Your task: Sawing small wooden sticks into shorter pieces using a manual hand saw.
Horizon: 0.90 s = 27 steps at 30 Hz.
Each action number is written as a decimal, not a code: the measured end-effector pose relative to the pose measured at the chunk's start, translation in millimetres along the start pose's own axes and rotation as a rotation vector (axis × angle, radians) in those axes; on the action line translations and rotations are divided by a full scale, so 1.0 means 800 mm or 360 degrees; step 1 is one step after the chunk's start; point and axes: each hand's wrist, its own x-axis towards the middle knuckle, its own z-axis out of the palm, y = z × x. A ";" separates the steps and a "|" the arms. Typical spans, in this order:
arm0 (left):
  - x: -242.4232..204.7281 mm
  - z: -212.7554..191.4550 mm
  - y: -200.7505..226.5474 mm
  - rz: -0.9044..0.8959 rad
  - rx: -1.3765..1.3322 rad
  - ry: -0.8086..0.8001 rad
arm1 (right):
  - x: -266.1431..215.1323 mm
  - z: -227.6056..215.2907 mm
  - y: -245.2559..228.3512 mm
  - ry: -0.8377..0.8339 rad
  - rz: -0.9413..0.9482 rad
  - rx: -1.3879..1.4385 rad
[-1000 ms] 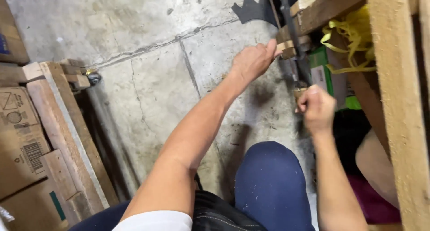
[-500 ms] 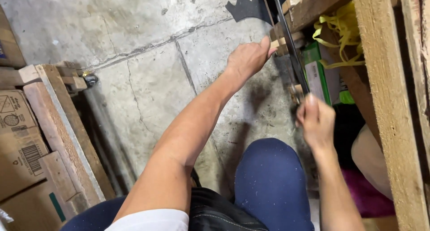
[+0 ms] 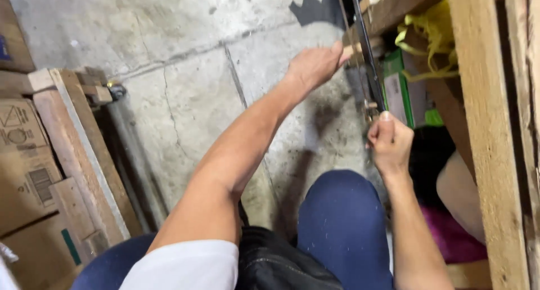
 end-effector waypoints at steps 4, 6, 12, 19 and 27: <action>-0.010 -0.025 0.003 -0.0087 -0.0088 -0.0074 | -0.003 0.009 0.094 -0.0012 -0.0367 -0.0138; -0.013 -0.044 0.005 -0.0073 -0.0163 -0.0258 | 0.002 0.018 0.125 0.0036 -0.0249 0.0174; -0.004 0.013 -0.011 0.0113 0.0307 0.0134 | 0.024 -0.015 -0.096 -0.0161 0.0378 -0.0157; 0.005 0.010 -0.023 0.0158 0.0629 0.0277 | -0.047 -0.040 -0.056 -0.0123 0.0300 -0.0236; -0.002 0.018 -0.015 0.0080 -0.0041 0.0156 | -0.061 -0.054 -0.037 0.0122 0.1095 -0.0652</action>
